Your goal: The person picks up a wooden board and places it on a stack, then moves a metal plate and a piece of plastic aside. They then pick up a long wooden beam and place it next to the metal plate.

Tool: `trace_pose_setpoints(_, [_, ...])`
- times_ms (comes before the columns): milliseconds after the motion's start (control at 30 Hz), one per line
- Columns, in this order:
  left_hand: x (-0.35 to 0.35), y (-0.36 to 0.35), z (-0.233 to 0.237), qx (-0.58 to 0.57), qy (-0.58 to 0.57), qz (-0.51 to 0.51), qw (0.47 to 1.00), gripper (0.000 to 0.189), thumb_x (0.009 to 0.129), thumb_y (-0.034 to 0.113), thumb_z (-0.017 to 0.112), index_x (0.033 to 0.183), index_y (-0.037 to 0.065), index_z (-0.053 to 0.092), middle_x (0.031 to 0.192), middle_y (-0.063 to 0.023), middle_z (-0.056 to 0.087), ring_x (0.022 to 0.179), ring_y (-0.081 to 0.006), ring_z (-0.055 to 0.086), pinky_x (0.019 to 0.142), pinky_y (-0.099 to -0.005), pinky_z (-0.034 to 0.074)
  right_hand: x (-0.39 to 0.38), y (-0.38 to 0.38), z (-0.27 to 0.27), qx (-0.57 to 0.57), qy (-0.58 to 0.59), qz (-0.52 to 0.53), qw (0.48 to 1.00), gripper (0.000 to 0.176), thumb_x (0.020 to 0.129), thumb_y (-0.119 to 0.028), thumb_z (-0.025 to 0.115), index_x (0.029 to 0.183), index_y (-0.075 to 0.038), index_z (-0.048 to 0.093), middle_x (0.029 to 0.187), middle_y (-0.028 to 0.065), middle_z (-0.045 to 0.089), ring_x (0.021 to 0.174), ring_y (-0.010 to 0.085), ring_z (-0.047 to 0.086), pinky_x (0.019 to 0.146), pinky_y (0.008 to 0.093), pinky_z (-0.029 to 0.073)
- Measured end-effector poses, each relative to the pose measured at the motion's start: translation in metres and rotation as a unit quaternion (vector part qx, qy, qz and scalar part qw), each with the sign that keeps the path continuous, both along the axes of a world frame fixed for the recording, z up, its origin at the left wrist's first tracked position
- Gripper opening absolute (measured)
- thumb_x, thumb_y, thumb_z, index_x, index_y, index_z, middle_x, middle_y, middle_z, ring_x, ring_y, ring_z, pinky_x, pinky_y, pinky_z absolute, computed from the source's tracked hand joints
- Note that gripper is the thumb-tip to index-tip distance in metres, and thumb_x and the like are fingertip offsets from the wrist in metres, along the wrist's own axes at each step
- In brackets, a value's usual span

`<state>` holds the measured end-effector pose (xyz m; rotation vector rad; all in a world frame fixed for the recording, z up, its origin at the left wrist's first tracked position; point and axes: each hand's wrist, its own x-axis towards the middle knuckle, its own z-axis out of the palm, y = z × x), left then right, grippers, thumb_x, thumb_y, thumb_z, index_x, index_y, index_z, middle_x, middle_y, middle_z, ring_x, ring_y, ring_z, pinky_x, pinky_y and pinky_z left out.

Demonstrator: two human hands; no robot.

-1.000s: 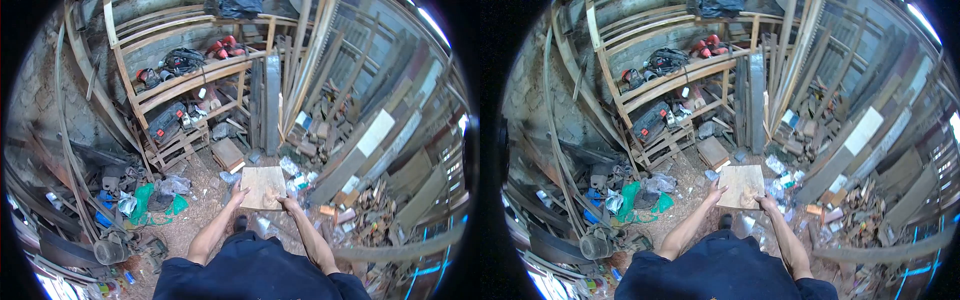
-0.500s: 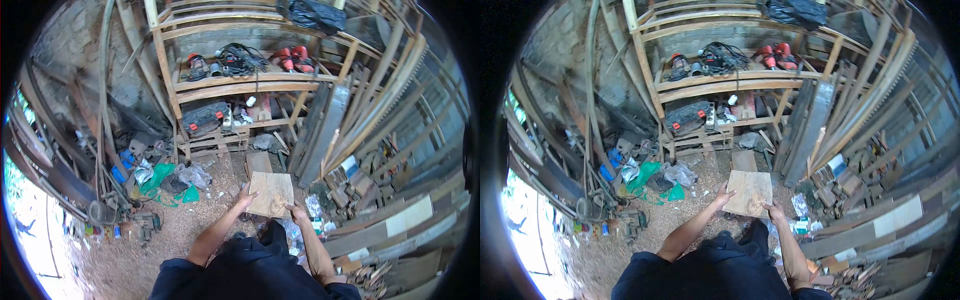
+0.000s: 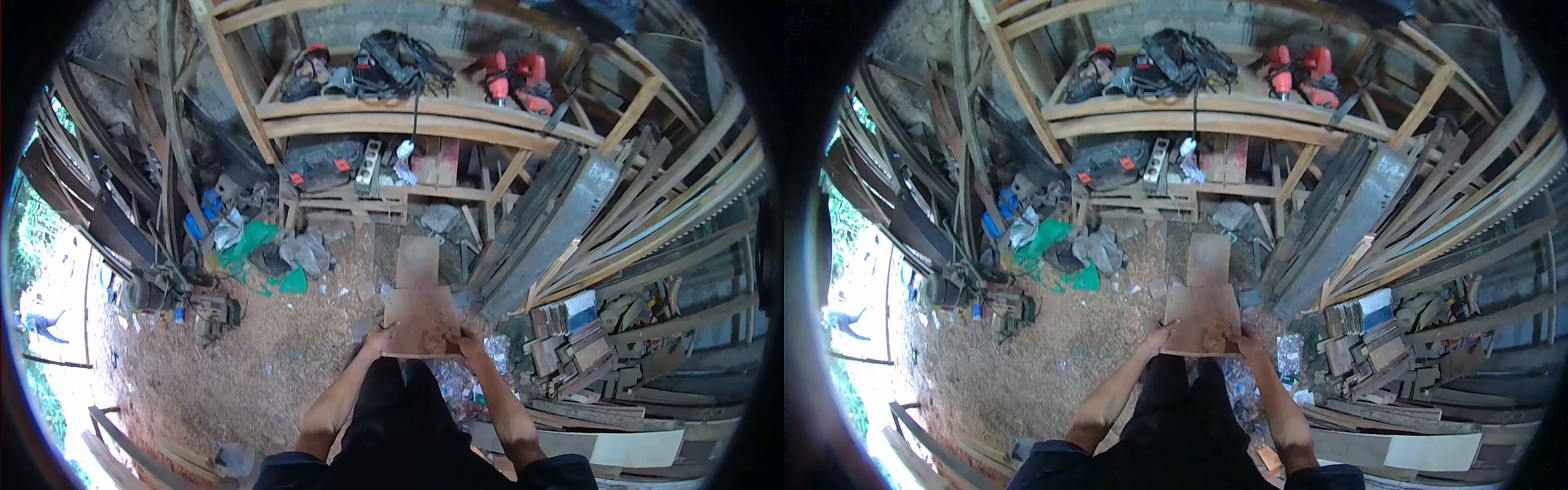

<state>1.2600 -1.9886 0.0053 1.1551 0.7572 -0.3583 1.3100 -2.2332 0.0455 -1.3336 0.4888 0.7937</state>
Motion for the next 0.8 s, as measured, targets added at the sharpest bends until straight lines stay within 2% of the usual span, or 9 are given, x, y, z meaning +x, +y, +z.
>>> trace_pose_setpoints(33, [-0.004,-0.007,-0.009,-0.002,0.014,0.006,1.000,0.053,0.072,0.026,0.069,0.113,0.002,0.046,0.090,-0.0051,0.058,0.071,-0.0106,0.052,0.059,-0.0264,0.043,0.003,-0.005,-0.009,0.023,0.014,0.005,1.000,0.040,0.073,-0.007,0.063,0.109,0.003,0.050,0.098,0.0113,0.059,0.088,0.0206,0.057,0.078,0.0298,0.044])
trace_pose_setpoints(100, [-0.001,-0.013,-0.025,0.038,-0.037,0.026,0.998,0.036,0.071,0.027,0.069,0.095,0.005,0.054,0.071,-0.0001,0.054,0.063,-0.0083,0.050,0.056,-0.0248,0.043,0.009,-0.008,-0.037,0.008,0.029,0.017,0.999,0.041,0.073,-0.007,0.063,0.110,0.003,0.049,0.098,0.0111,0.058,0.089,0.0203,0.056,0.078,0.0295,0.044])
trace_pose_setpoints(200, [0.005,-0.009,-0.051,0.040,0.017,-0.012,0.999,0.032,0.071,0.023,0.070,0.093,0.006,0.054,0.074,-0.0019,0.056,0.064,-0.0088,0.052,0.055,-0.0242,0.043,0.016,-0.014,-0.079,-0.027,0.041,0.033,0.998,0.044,0.072,-0.005,0.063,0.112,0.002,0.048,0.099,0.0104,0.057,0.090,0.0195,0.055,0.078,0.0291,0.043])
trace_pose_setpoints(367, [0.039,0.005,-0.131,0.011,0.017,-0.009,1.000,0.034,0.073,0.016,0.068,0.100,0.004,0.052,0.080,-0.0043,0.059,0.068,-0.0100,0.055,0.057,-0.0251,0.045,0.037,-0.020,-0.168,-0.020,-0.003,0.087,0.996,0.046,0.071,-0.003,0.063,0.114,-0.001,0.047,0.100,0.0089,0.056,0.089,0.0180,0.054,0.078,0.0287,0.043])
trace_pose_setpoints(433, [0.060,0.011,-0.169,0.037,0.015,-0.038,0.998,0.040,0.074,0.013,0.066,0.108,0.003,0.049,0.083,-0.0067,0.060,0.070,-0.0127,0.056,0.059,-0.0271,0.047,0.051,-0.016,-0.205,-0.093,-0.025,0.094,0.991,0.044,0.071,-0.001,0.062,0.113,-0.001,0.048,0.098,0.0084,0.056,0.087,0.0175,0.054,0.076,0.0288,0.043])
trace_pose_setpoints(567, [0.108,0.023,-0.206,0.064,0.076,-0.089,0.991,0.038,0.074,0.012,0.065,0.107,0.003,0.050,0.087,-0.0078,0.060,0.069,-0.0131,0.056,0.060,-0.0272,0.047,0.076,-0.013,-0.291,-0.124,0.046,0.077,0.988,0.043,0.069,-0.002,0.064,0.110,-0.001,0.049,0.095,0.0073,0.056,0.084,0.0175,0.053,0.071,0.0295,0.044])
trace_pose_setpoints(633, [0.123,0.026,-0.244,0.186,0.036,-0.147,0.971,0.036,0.075,0.018,0.065,0.107,0.004,0.053,0.082,-0.0066,0.061,0.071,-0.0130,0.056,0.061,-0.0286,0.047,0.087,-0.009,-0.325,-0.137,0.019,0.088,0.986,0.045,0.068,-0.002,0.065,0.109,-0.001,0.050,0.094,0.0072,0.056,0.084,0.0175,0.053,0.071,0.0294,0.044])
trace_pose_setpoints(767, [0.134,0.036,-0.354,0.159,0.005,-0.170,0.973,0.035,0.076,0.019,0.064,0.106,0.003,0.053,0.087,-0.0085,0.060,0.078,-0.0148,0.056,0.066,-0.0312,0.046,0.131,0.003,-0.390,-0.221,-0.096,0.195,0.951,0.049,0.063,-0.004,0.067,0.109,-0.001,0.049,0.093,0.0074,0.056,0.083,0.0179,0.053,0.070,0.0285,0.044])
trace_pose_setpoints(800, [0.136,0.035,-0.378,0.210,0.041,-0.148,0.965,0.034,0.077,0.020,0.062,0.105,0.003,0.054,0.090,-0.0099,0.060,0.082,-0.0156,0.055,0.069,-0.0318,0.045,0.136,0.002,-0.414,-0.218,-0.089,0.198,0.952,0.049,0.063,-0.004,0.067,0.109,-0.001,0.049,0.093,0.0074,0.056,0.083,0.0179,0.053,0.070,0.0285,0.044])
